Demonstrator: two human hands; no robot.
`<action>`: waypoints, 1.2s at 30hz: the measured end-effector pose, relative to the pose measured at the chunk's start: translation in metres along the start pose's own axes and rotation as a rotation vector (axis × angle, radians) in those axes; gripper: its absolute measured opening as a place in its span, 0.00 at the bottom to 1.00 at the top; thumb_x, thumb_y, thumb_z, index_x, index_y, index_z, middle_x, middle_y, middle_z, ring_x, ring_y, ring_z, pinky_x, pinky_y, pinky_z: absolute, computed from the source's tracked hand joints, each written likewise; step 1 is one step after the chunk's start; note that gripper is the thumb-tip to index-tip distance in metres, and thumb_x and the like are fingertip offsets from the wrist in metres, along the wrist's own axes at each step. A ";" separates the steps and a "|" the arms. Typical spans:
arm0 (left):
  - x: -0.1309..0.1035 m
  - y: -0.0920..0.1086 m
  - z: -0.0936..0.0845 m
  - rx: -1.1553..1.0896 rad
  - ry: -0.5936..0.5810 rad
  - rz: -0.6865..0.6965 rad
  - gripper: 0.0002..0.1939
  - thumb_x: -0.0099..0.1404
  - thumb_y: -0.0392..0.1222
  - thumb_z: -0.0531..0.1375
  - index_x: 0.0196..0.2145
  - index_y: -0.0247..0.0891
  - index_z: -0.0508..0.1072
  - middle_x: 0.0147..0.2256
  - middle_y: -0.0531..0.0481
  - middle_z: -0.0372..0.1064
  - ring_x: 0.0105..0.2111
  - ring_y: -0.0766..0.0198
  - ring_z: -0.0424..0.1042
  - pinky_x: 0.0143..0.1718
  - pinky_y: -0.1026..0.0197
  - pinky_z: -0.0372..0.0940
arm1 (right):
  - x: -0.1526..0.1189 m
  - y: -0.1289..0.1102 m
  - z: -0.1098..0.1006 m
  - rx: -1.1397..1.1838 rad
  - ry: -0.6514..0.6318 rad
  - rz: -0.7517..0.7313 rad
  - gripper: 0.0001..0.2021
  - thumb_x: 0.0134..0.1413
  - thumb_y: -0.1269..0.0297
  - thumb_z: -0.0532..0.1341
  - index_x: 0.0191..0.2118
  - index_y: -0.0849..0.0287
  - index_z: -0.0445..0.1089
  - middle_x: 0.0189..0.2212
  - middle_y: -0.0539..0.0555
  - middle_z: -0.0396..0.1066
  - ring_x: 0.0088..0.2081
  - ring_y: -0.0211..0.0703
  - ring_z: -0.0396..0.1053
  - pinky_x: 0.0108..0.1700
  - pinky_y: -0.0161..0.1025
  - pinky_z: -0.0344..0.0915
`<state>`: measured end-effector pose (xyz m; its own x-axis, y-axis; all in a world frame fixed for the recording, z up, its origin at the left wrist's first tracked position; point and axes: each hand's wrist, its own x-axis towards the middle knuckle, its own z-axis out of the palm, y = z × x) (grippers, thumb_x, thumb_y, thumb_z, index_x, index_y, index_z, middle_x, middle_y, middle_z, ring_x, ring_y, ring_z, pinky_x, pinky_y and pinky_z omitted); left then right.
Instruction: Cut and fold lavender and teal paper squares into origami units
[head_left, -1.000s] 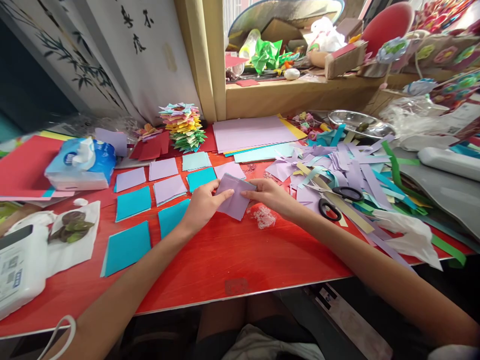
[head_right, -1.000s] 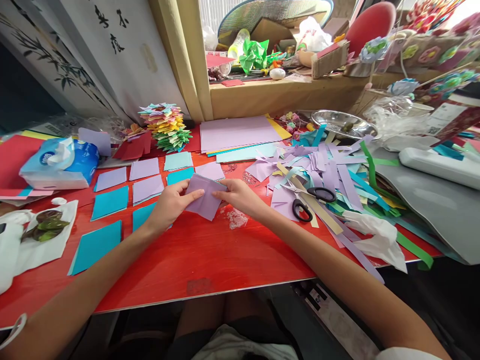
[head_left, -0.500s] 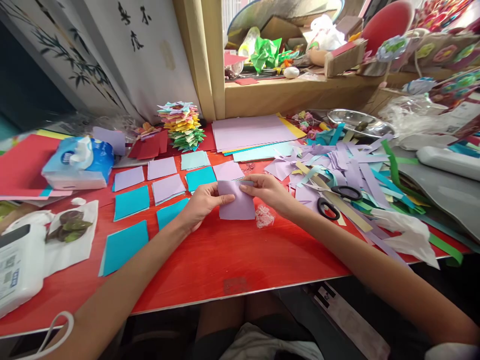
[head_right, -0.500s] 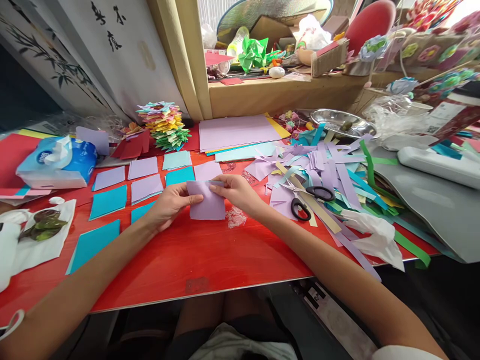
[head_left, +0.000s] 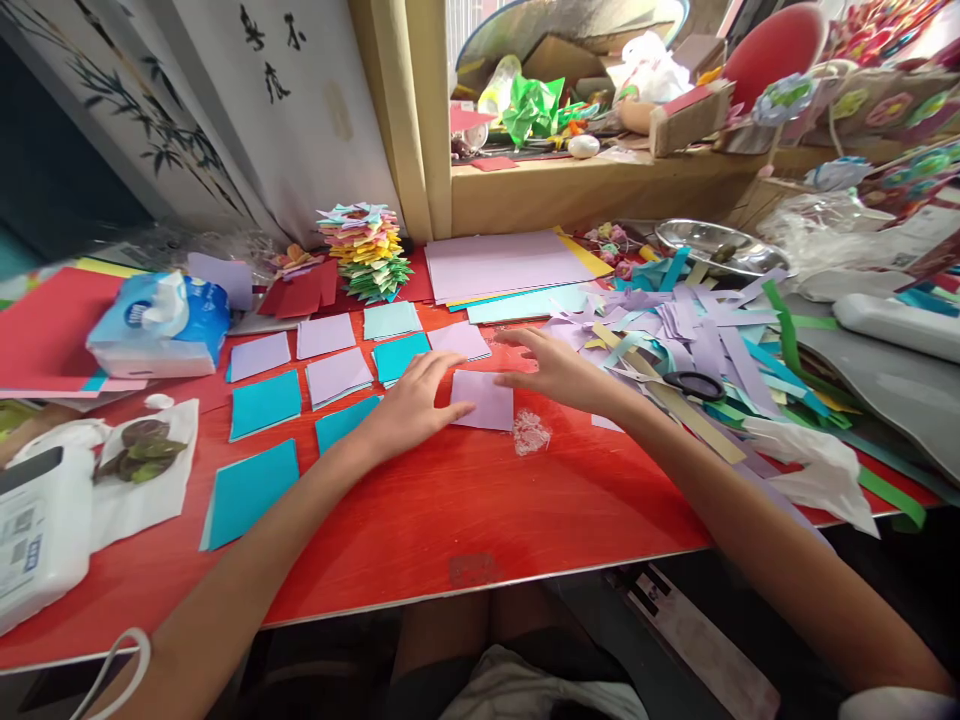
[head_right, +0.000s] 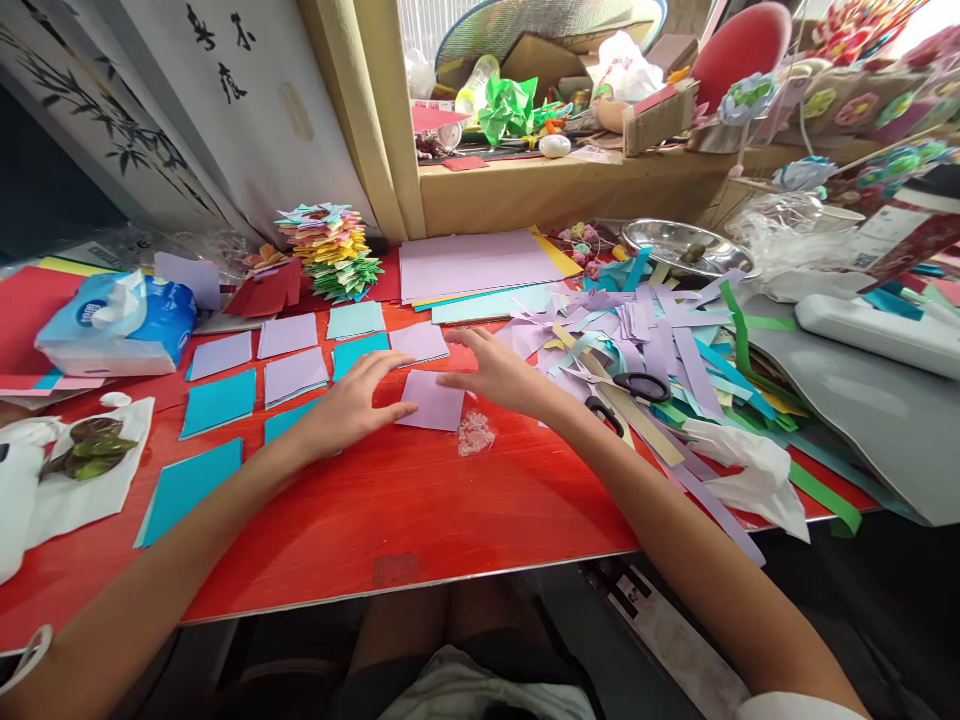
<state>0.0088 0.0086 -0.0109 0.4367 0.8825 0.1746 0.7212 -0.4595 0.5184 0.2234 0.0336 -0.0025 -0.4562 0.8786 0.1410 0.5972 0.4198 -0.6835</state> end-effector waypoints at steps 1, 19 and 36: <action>-0.001 0.000 -0.001 0.001 -0.064 0.025 0.29 0.58 0.51 0.56 0.56 0.43 0.57 0.58 0.47 0.53 0.58 0.56 0.51 0.57 0.52 0.50 | -0.003 -0.002 -0.003 -0.030 -0.083 0.013 0.34 0.46 0.54 0.61 0.59 0.60 0.54 0.58 0.61 0.54 0.56 0.53 0.56 0.54 0.48 0.56; -0.002 -0.003 -0.001 0.112 -0.165 0.119 0.27 0.59 0.56 0.52 0.52 0.41 0.65 0.53 0.47 0.63 0.54 0.55 0.58 0.54 0.51 0.55 | -0.009 -0.002 -0.004 -0.175 -0.314 -0.075 0.36 0.46 0.56 0.59 0.62 0.58 0.50 0.59 0.60 0.53 0.58 0.55 0.54 0.54 0.47 0.56; -0.006 -0.003 -0.004 0.246 0.434 0.450 0.17 0.64 0.33 0.51 0.46 0.49 0.70 0.51 0.49 0.63 0.51 0.59 0.60 0.51 0.51 0.59 | -0.004 -0.014 -0.003 0.627 -0.088 0.198 0.19 0.55 0.49 0.53 0.42 0.58 0.70 0.38 0.56 0.70 0.37 0.42 0.68 0.39 0.39 0.67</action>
<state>0.0020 0.0047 -0.0104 0.5048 0.5365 0.6762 0.6432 -0.7562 0.1198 0.2191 0.0250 0.0087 -0.4454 0.8925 -0.0709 0.1901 0.0169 -0.9816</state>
